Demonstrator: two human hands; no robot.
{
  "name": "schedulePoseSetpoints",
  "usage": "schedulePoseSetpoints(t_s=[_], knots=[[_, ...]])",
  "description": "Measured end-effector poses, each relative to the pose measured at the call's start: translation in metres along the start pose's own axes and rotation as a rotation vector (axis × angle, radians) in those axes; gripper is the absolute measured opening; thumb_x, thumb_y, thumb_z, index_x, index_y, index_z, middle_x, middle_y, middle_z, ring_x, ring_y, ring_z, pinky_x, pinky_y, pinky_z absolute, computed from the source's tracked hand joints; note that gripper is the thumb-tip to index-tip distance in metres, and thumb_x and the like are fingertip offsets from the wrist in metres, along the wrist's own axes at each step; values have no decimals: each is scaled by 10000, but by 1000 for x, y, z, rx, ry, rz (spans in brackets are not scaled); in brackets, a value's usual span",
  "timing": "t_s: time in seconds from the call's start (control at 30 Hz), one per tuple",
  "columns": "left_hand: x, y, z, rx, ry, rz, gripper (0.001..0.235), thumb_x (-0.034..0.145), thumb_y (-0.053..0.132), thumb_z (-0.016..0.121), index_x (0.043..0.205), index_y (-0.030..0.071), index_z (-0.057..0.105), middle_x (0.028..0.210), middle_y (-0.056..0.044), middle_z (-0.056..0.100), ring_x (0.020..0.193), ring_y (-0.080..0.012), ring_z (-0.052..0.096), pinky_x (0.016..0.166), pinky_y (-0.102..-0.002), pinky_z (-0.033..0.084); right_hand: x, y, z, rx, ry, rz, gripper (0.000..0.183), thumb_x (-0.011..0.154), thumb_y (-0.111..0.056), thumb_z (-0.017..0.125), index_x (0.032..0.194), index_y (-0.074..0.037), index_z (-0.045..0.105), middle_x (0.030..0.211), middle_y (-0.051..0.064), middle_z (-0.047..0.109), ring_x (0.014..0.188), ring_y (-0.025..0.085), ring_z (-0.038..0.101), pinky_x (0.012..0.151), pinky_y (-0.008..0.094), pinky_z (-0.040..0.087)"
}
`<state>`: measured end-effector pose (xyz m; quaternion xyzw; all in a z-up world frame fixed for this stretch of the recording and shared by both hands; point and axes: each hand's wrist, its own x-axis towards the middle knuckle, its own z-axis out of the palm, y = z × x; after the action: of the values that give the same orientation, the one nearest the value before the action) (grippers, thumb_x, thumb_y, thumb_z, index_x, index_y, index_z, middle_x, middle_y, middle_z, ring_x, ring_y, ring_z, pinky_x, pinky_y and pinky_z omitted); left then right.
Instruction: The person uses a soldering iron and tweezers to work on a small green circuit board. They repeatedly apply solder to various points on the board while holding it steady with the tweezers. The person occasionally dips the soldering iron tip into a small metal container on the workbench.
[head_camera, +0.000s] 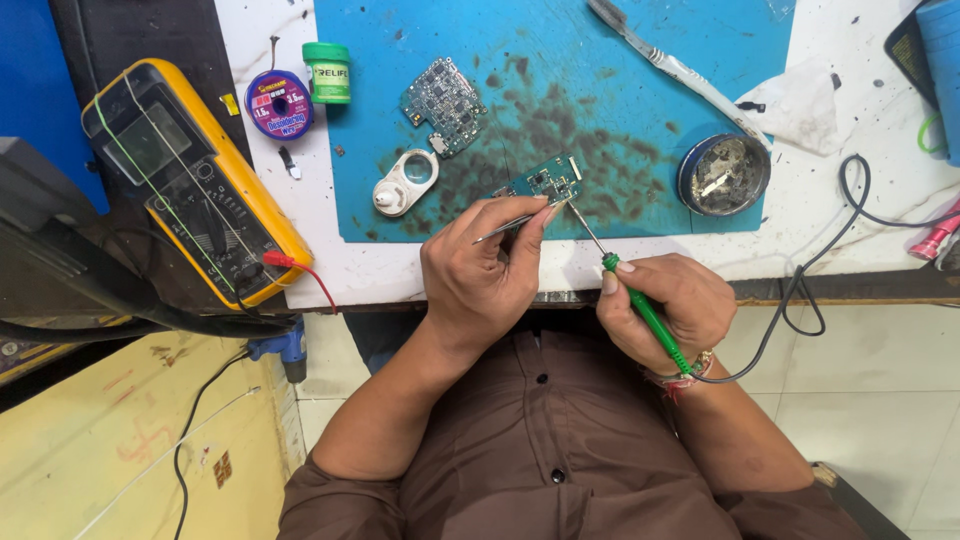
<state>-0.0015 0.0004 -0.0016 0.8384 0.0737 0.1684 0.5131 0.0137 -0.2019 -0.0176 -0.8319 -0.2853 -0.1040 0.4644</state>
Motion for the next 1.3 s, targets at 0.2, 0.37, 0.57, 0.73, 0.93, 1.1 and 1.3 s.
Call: schedulePoseSetpoints(t_s=[0.2, 0.37, 0.57, 0.73, 0.93, 1.1, 1.3], knots=[[0, 0, -1, -9, -4, 6, 115, 957, 66, 784, 1038, 63, 704, 967, -89, 754, 722, -169, 743, 610, -278, 547, 0, 2, 1, -10, 15, 2, 208, 851, 49, 747, 1014, -29, 644, 818, 115, 697, 699, 236, 694, 638, 316, 526], [0, 0, -1, -16, -2, 17, 119, 962, 64, 779, 1049, 63, 699, 982, -92, 754, 743, -168, 748, 622, -273, 555, -2, 2, 1, 14, 27, 19, 196, 864, 48, 746, 1013, -25, 641, 820, 117, 695, 704, 232, 699, 608, 290, 525], [0, 0, -1, -7, 8, 30, 127, 967, 61, 783, 1053, 66, 689, 985, -85, 749, 747, -155, 736, 624, -268, 550, -14, 7, 2, 111, 108, 95, 151, 898, 18, 712, 1007, -18, 614, 805, 116, 680, 671, 188, 663, 582, 258, 503], [-2, 0, -2, -41, -6, 13, 132, 957, 45, 775, 1043, 61, 676, 984, -87, 741, 709, -141, 724, 593, -262, 539, -26, 12, 4, 190, 164, 155, 159, 973, -14, 700, 1088, -9, 590, 870, 129, 702, 666, 144, 665, 604, 243, 512], [-4, -1, -2, -64, 8, 43, 154, 960, 49, 782, 1068, 57, 673, 1012, -95, 743, 744, -157, 737, 628, -262, 565, -36, 15, 3, 272, 204, 205, 153, 1024, -32, 675, 1148, 7, 593, 937, 148, 711, 770, 160, 712, 681, 242, 556], [-5, -3, -3, -56, -5, 62, 182, 934, 64, 801, 1077, 56, 689, 1023, -116, 749, 741, -177, 739, 630, -278, 564, -41, 36, -8, 263, 390, 168, 158, 1079, -49, 653, 1217, -1, 593, 964, 143, 718, 812, 166, 733, 722, 267, 609], [-5, -4, -3, -35, -3, 110, 185, 940, 70, 803, 1095, 57, 702, 1041, -124, 752, 858, -228, 770, 731, -302, 604, -12, 43, -33, -236, 266, 37, 469, 1089, -78, 721, 1459, 16, 448, 1334, 228, 614, 1205, 309, 647, 1063, 391, 530]])
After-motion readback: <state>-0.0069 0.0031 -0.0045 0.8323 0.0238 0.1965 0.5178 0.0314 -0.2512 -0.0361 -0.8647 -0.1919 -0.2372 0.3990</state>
